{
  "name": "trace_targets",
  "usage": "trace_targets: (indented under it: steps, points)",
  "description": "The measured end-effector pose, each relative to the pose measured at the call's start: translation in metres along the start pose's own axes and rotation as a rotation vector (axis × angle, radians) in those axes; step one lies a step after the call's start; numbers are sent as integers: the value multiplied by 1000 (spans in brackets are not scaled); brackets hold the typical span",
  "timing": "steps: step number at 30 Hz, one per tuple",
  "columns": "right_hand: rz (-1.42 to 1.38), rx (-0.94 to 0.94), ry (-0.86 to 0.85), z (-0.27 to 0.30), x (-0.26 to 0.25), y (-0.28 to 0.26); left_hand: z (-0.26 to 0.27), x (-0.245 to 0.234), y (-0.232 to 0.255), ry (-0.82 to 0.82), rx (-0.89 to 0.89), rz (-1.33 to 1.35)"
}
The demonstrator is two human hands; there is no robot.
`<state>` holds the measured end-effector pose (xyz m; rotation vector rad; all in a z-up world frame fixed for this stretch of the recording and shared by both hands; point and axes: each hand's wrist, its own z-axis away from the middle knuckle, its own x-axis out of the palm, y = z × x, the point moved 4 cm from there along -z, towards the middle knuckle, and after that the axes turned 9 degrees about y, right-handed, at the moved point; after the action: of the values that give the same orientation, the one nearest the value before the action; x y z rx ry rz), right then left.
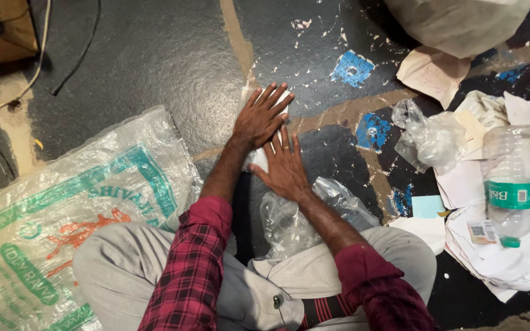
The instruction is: The person sits on the floor and folds multiple clear plastic sheets by hand. They smooth out each sheet, fold it in half, and then fold it again into a smaller rectangle before placing it aside.
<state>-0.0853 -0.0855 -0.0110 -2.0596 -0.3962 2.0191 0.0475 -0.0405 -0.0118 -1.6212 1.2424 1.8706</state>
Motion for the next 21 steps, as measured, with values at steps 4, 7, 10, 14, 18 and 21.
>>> trace_targets:
  steps: [4, 7, 10, 14, 18, 21]
  points:
    - [60, -21, -75, 15, 2, -13, 1, -1, 1, 41, 20, -37]
    - [19, -47, -79, 25, 0, -21, 1, -1, 0, 21, 7, -36]
    - [-29, -74, -60, 35, -5, -30, 0, 0, 1, 15, 5, -49]
    - [-2, -82, -127, 43, -8, -38, 2, -3, 4, 71, 18, -45]
    - [-23, -106, -147, 47, -11, -43, 2, -6, 5, 54, -17, -114]
    - [-14, -114, -214, 51, -11, -46, 4, -2, 4, 77, -17, -108]
